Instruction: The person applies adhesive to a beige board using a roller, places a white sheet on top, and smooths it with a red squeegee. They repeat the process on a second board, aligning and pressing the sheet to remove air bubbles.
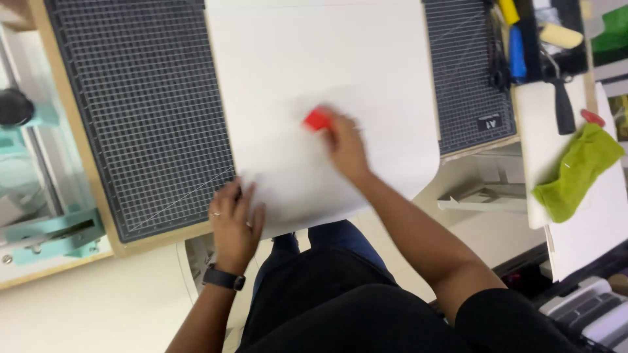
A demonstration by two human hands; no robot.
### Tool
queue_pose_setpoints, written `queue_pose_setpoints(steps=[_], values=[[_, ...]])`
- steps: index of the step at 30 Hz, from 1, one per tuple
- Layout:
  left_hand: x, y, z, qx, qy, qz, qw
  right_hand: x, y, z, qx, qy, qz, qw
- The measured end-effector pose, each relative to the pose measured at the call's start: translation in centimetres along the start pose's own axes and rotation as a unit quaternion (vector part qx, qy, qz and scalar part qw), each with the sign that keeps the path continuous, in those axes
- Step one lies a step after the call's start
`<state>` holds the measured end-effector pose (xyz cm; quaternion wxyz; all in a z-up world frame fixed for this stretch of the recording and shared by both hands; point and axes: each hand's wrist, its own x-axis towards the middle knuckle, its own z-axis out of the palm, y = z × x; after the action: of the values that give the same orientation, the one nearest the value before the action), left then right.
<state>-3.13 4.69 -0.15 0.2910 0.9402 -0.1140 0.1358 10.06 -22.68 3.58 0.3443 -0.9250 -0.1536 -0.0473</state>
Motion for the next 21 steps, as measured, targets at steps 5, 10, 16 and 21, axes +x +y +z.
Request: queue_pose_setpoints(steps=[5,10,16,21], values=[[7.4,1.0,-0.5,-0.076,0.011,-0.153,0.985,-3.4,20.1,-11.3,-0.161,0.248,0.173,0.940],[11.8,2.2,1.4,-0.074,-0.023,-0.281,0.957,-8.4,33.7,-16.7,-0.238,0.274,0.418,0.833],[13.3,-0.7,4.7,-0.006,-0.011,-0.391,0.920,-8.0,34.8,-18.3,-0.358,0.244,0.308,0.847],[14.1,-7.5,8.6,0.005,0.026,-0.419,0.908,-7.4,34.6,-17.8,-0.391,0.283,0.225,0.847]])
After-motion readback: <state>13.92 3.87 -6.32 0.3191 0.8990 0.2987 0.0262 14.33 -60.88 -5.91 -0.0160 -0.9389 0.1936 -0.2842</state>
